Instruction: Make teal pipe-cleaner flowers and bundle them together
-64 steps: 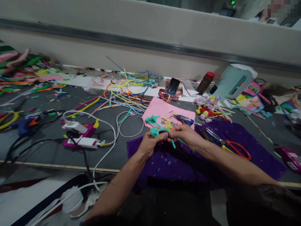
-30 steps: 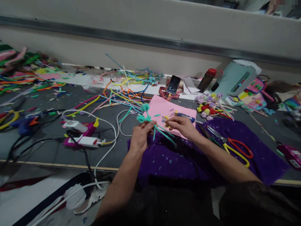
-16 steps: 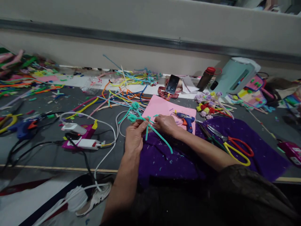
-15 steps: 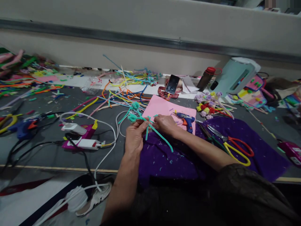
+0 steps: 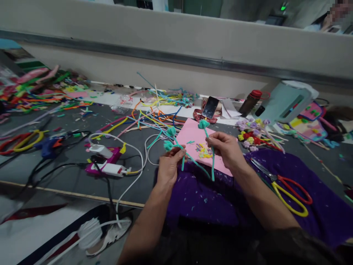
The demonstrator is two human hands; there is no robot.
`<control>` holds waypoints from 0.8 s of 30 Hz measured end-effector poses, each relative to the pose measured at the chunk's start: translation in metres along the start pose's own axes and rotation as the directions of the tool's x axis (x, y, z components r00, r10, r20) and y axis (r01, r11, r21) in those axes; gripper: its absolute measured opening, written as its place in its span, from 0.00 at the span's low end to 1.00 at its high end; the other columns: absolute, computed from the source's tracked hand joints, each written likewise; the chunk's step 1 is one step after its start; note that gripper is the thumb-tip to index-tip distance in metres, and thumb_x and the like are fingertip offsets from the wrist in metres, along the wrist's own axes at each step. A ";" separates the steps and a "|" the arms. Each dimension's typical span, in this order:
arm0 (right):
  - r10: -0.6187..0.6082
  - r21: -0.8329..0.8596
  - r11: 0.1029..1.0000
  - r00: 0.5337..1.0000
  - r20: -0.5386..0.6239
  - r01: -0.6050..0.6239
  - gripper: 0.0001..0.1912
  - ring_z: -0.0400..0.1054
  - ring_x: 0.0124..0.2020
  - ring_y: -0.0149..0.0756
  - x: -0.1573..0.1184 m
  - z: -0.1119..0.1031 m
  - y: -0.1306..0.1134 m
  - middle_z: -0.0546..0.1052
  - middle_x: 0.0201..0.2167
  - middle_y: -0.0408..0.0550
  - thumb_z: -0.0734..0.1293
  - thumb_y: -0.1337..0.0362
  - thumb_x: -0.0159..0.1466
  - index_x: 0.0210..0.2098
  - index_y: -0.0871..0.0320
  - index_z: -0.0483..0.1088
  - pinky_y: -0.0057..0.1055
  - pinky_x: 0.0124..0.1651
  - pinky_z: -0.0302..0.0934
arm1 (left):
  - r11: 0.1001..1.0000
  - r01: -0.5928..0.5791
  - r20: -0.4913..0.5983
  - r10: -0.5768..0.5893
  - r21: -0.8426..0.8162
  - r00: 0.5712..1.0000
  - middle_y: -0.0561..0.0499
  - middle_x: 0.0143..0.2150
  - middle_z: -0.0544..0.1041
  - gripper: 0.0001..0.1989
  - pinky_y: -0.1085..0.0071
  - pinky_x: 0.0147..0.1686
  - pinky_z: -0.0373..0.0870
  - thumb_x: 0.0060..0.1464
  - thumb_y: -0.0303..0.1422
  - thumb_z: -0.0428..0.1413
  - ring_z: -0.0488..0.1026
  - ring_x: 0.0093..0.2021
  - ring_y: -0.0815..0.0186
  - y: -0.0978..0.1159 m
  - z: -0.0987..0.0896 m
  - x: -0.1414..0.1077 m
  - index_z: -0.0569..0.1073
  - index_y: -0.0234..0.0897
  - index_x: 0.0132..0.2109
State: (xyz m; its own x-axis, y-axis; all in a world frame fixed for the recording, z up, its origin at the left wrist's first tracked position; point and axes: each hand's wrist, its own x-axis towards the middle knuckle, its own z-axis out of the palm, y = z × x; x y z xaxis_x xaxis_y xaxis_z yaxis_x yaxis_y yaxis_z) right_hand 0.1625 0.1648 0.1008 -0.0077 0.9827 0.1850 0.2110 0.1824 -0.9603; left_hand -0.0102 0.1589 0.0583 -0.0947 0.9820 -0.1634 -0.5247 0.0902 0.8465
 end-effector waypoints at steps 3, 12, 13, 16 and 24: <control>0.076 0.203 0.974 0.991 0.106 -0.097 0.10 0.56 0.13 0.22 -0.023 0.009 -0.015 0.69 0.19 0.39 0.68 0.58 0.53 0.27 0.59 0.69 0.20 0.14 0.49 | 1.000 -0.014 -0.015 0.014 -0.002 1.000 0.54 0.23 0.74 0.13 0.77 0.21 0.65 0.30 0.29 0.66 0.70 0.21 0.72 -0.001 0.004 0.001 0.76 0.32 0.29; -0.072 0.118 0.990 0.997 0.003 0.071 0.08 0.65 0.18 0.28 -0.016 0.036 0.011 0.70 0.20 0.40 0.66 0.60 0.55 0.32 0.59 0.68 0.23 0.20 0.58 | 0.996 -0.082 0.104 0.077 0.041 0.992 0.52 0.27 0.75 0.13 0.74 0.25 0.67 0.33 0.31 0.65 0.70 0.25 0.71 0.004 0.022 0.006 0.76 0.32 0.31; -0.079 0.105 0.991 0.997 -0.015 0.080 0.08 0.65 0.18 0.28 -0.014 0.035 0.014 0.70 0.19 0.40 0.66 0.60 0.55 0.31 0.59 0.68 0.23 0.19 0.59 | 0.995 -0.083 0.108 0.077 0.050 0.991 0.52 0.26 0.75 0.12 0.74 0.25 0.67 0.33 0.31 0.65 0.70 0.24 0.71 0.004 0.024 0.008 0.76 0.32 0.30; -0.107 0.074 0.991 0.993 -0.044 0.110 0.08 0.66 0.18 0.29 -0.009 0.032 0.020 0.70 0.18 0.40 0.66 0.60 0.56 0.29 0.59 0.67 0.23 0.19 0.59 | 0.994 -0.077 0.119 0.068 0.073 0.991 0.53 0.25 0.74 0.12 0.74 0.24 0.66 0.32 0.31 0.65 0.69 0.23 0.72 0.001 0.028 0.015 0.75 0.32 0.28; -0.088 -0.009 0.996 0.992 -0.090 0.088 0.07 0.64 0.19 0.28 0.002 0.025 0.037 0.68 0.18 0.40 0.66 0.62 0.54 0.24 0.59 0.67 0.24 0.21 0.59 | 0.991 -0.050 0.069 0.042 0.125 0.997 0.54 0.24 0.74 0.12 0.74 0.26 0.66 0.30 0.32 0.66 0.70 0.24 0.71 -0.014 0.031 0.025 0.76 0.33 0.27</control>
State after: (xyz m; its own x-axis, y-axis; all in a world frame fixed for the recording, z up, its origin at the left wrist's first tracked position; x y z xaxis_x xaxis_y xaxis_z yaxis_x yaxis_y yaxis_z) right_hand 0.1456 0.1741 0.0604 0.0621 0.9559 0.2871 0.2179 0.2677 -0.9385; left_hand 0.0212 0.1879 0.0582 -0.0578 0.9941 -0.0922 -0.4097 0.0606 0.9102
